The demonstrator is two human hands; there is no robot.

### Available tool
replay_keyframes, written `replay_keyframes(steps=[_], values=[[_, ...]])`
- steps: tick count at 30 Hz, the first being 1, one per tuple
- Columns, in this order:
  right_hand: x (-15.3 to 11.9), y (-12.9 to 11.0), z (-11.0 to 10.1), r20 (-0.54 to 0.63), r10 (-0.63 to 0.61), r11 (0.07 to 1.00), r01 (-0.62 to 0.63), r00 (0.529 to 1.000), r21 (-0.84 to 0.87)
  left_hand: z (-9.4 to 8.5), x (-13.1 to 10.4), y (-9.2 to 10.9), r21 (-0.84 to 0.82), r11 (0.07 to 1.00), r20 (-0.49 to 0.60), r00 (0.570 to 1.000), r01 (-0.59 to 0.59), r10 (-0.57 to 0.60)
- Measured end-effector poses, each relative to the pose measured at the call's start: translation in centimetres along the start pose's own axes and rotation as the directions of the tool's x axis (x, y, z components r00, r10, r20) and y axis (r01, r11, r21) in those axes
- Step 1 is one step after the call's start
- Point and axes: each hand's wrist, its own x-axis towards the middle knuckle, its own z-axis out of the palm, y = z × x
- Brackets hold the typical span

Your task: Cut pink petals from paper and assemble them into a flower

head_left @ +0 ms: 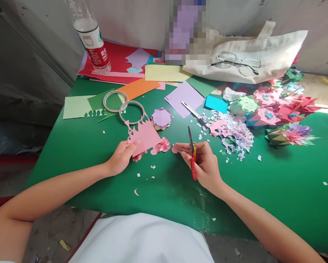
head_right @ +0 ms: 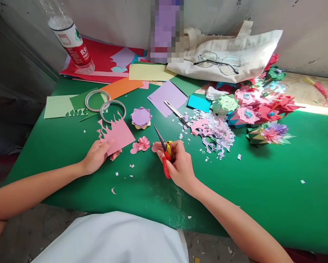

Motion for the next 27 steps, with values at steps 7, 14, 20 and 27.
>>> replay_keyframes(steps=[7, 14, 20, 27], values=[[-0.7, 0.8, 1.1, -0.091, -0.155, 0.987, 0.157, 0.984, 0.019, -0.5, 0.0, -0.5, -0.033, 0.994, 0.002, 0.994, -0.106, 0.107], [-1.5, -1.1, 1.6, -0.077, -0.277, 0.949, 0.26, 0.958, -0.179, 0.2, -1.0, 0.3, 0.057, 0.902, 0.453, 0.816, -0.428, 0.358], [-3.0, -4.1, 4.1, 0.078, -0.511, 0.797, 0.506, 0.856, -0.329, 1.8, -2.6, 0.0, 0.072, 0.941, 0.374, 0.884, -0.33, 0.281], [-4.1, -4.0, 5.7, 0.22, -0.816, 0.449, 0.826, 0.534, -0.342, 1.0, -1.3, 0.8, -0.131, 0.983, -0.178, 0.978, -0.13, 0.106]])
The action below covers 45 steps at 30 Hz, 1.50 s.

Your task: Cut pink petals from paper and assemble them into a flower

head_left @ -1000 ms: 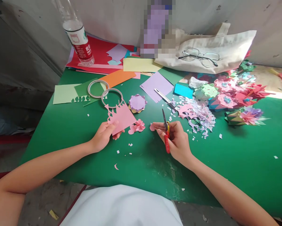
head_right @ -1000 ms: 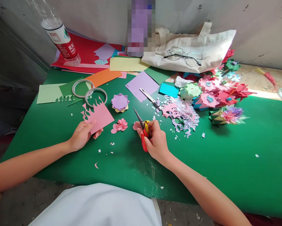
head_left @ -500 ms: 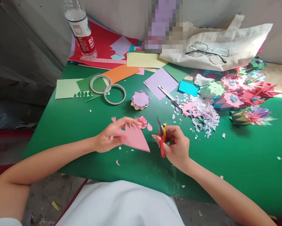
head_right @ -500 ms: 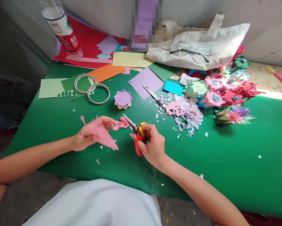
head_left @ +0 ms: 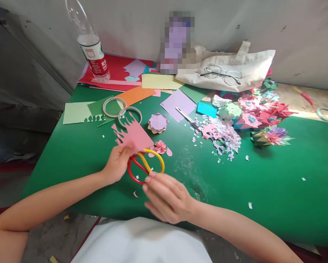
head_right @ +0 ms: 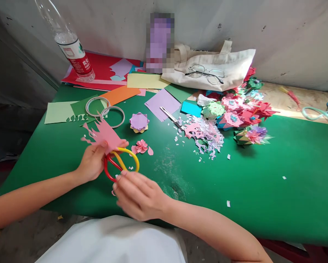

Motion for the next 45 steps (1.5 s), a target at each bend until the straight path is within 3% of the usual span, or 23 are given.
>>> replay_keyframes(steps=[2, 3, 6, 9, 14, 17, 27, 33, 37, 40, 42, 45], values=[[-0.5, -0.2, 0.7, 0.111, -0.198, 0.978, 0.189, 0.974, 0.086, -0.4, 1.2, 0.7, -0.116, 0.991, -0.125, 0.991, -0.066, 0.051], [-0.7, -0.2, 1.0, 0.201, -0.243, 0.967, 0.221, 0.949, 0.127, -0.6, 1.7, 1.1, -0.146, 0.985, -0.145, 0.987, -0.093, 0.072], [-0.7, -0.4, 1.7, 0.462, -0.212, 0.975, 0.155, 0.861, 0.159, -1.0, 2.8, 2.2, -0.189, 0.973, -0.209, 0.973, -0.135, 0.094], [-0.2, -0.3, 2.2, 0.549, -0.102, 0.993, 0.048, 0.83, 0.112, -1.2, 3.0, 2.6, -0.205, 0.971, -0.235, 0.969, -0.123, 0.073], [0.0, 0.1, 2.7, 0.547, 0.145, 0.987, -0.16, 0.825, -0.019, -1.0, 2.9, 2.5, -0.219, 0.972, -0.234, 0.972, -0.083, 0.03], [-0.6, 0.3, 2.3, 0.542, 0.206, 0.977, -0.202, 0.814, -0.069, -1.2, 3.0, 2.4, -0.221, 0.972, -0.248, 0.968, -0.082, 0.026], [-5.7, 0.9, -3.5, 0.507, 0.395, 0.9, -0.212, 0.766, -0.381, -1.1, 2.6, 2.1, -0.198, 0.98, -0.209, 0.978, -0.012, -0.03], [-8.1, 4.2, -5.2, 0.409, 0.567, 0.777, -0.299, 0.715, -0.555, -0.8, 2.2, 1.9, -0.197, 0.98, -0.178, 0.981, 0.04, -0.076], [-8.6, 7.9, -5.6, 0.314, 0.624, 0.714, -0.358, 0.716, -0.602, -0.6, 1.9, 1.9, -0.201, 0.977, -0.118, 0.989, 0.067, -0.092], [-8.0, 10.0, -5.8, 0.186, 0.642, 0.656, -0.407, 0.744, -0.635, -0.5, 1.6, 1.8, -0.209, 0.972, -0.074, 0.989, 0.111, -0.129], [-7.1, 10.5, -5.8, 0.117, 0.594, 0.659, -0.399, 0.796, -0.638, -0.3, 1.4, 1.7, -0.217, 0.967, -0.064, 0.986, 0.134, -0.151], [-5.3, 9.7, -5.8, 0.082, 0.411, 0.758, -0.291, 0.908, -0.584, 0.1, 0.9, 1.5, -0.208, 0.967, -0.074, 0.984, 0.145, -0.164]])
